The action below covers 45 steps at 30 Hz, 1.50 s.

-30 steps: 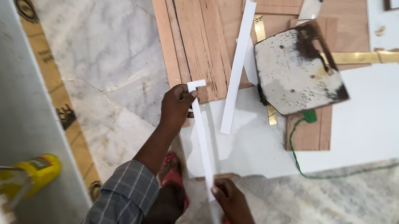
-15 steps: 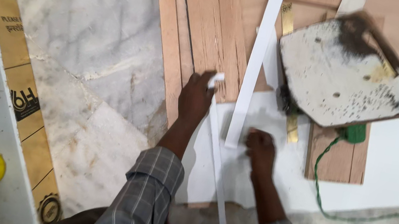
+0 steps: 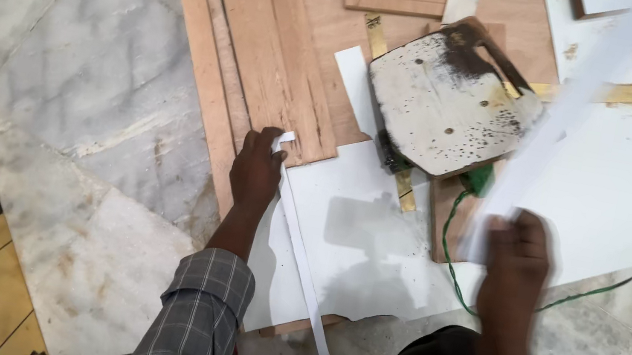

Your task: The person picks up a white plastic strip and uses a green electric jigsaw to cut it on a wooden workbench. After cutting, the person inspects the piece and places it on a nearby surface.

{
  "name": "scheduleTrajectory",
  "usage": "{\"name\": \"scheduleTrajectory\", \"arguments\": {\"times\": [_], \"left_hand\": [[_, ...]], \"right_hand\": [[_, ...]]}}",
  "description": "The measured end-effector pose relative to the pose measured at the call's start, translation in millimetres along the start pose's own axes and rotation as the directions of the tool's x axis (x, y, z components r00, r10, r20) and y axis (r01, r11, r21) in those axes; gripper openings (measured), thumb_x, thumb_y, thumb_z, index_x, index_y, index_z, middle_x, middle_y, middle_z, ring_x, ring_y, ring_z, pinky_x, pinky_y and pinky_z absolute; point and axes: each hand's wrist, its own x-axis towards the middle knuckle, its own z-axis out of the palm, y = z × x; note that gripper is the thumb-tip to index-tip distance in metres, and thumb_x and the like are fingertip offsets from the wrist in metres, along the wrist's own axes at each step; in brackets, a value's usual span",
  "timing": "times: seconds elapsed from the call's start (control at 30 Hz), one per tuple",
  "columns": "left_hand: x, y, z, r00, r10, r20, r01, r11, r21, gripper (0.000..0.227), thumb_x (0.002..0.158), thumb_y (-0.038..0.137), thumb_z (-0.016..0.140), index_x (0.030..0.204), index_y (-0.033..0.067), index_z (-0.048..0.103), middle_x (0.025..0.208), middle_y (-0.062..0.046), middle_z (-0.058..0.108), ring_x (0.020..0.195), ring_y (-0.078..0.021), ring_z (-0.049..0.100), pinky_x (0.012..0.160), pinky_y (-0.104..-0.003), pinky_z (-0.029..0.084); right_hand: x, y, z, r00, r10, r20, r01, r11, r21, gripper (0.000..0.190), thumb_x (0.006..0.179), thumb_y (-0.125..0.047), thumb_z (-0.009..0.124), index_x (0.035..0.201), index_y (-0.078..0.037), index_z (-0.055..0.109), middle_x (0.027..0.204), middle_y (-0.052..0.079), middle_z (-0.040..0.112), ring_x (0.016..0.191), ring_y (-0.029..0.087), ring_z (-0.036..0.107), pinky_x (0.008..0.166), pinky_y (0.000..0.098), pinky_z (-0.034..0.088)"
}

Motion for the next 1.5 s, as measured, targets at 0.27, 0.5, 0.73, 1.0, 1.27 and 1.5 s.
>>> {"name": "scheduleTrajectory", "arguments": {"times": [0.27,0.5,0.73,1.0,1.27,1.5], "left_hand": [[0,-4,1,0.994,0.081,-0.077,-0.081,0.997,0.005,0.021,0.095,0.009,0.068,0.115,0.0168,0.065,0.108,-0.007,0.063,0.097,-0.0336,0.067,0.076,-0.047,0.053],[-7,0,0,0.997,0.009,-0.074,-0.011,0.999,-0.034,0.027,0.091,0.011,0.071,0.117,0.017,0.066,0.108,-0.007,0.065,0.101,-0.0314,0.066,0.08,-0.046,0.053],[-17,5,9,0.992,0.094,-0.089,-0.087,0.993,0.084,0.033,0.088,0.015,0.075,0.119,0.0154,0.066,0.108,-0.004,0.064,0.104,-0.0287,0.061,0.083,-0.044,0.053],[-18,16,24,0.98,0.113,-0.161,-0.085,0.981,0.175,0.035,0.088,0.018,0.078,0.121,0.0178,0.068,0.101,0.0,0.066,0.099,-0.0242,0.06,0.081,-0.044,0.047],[-12,5,6,0.982,0.183,-0.04,-0.183,0.983,0.009,0.041,0.084,0.015,0.08,0.124,0.0171,0.069,0.097,-0.001,0.066,0.094,-0.0229,0.062,0.082,-0.041,0.052],[-16,1,3,0.969,0.241,-0.052,-0.238,0.97,0.056,0.039,0.083,0.016,0.081,0.121,0.0183,0.072,0.101,-0.006,0.06,0.096,-0.0268,0.061,0.08,-0.043,0.051]], "right_hand": [[96,63,-94,0.987,-0.136,-0.084,0.031,0.677,-0.735,0.045,0.102,-0.025,0.07,0.125,0.013,0.061,0.111,0.026,0.064,0.091,0.032,0.067,0.075,0.0438,0.057],[171,121,-24,0.777,0.63,-0.011,-0.601,0.746,0.285,0.075,0.111,-0.062,0.047,0.134,0.009,0.054,0.115,0.018,0.062,0.083,0.019,0.065,0.069,0.0333,0.062],[157,140,9,0.69,0.655,0.308,-0.7,0.495,0.515,0.036,0.11,-0.035,0.056,0.123,-0.004,0.069,0.108,0.012,0.072,0.075,0.018,0.069,0.053,0.025,0.058],[157,126,28,0.696,0.671,0.256,-0.509,0.209,0.835,0.028,0.107,-0.016,0.058,0.121,0.005,0.068,0.113,0.018,0.076,0.098,0.027,0.08,0.078,0.0356,0.067],[155,69,30,0.803,0.441,0.4,-0.523,0.201,0.829,0.027,0.095,-0.008,0.06,0.119,0.002,0.064,0.102,0.015,0.07,0.083,0.025,0.07,0.076,0.037,0.061],[74,-35,72,0.873,0.201,0.445,-0.436,0.733,0.523,0.027,0.091,-0.009,0.063,0.117,-0.002,0.064,0.081,0.006,0.058,0.065,0.019,0.059,0.063,0.0354,0.053]]}}
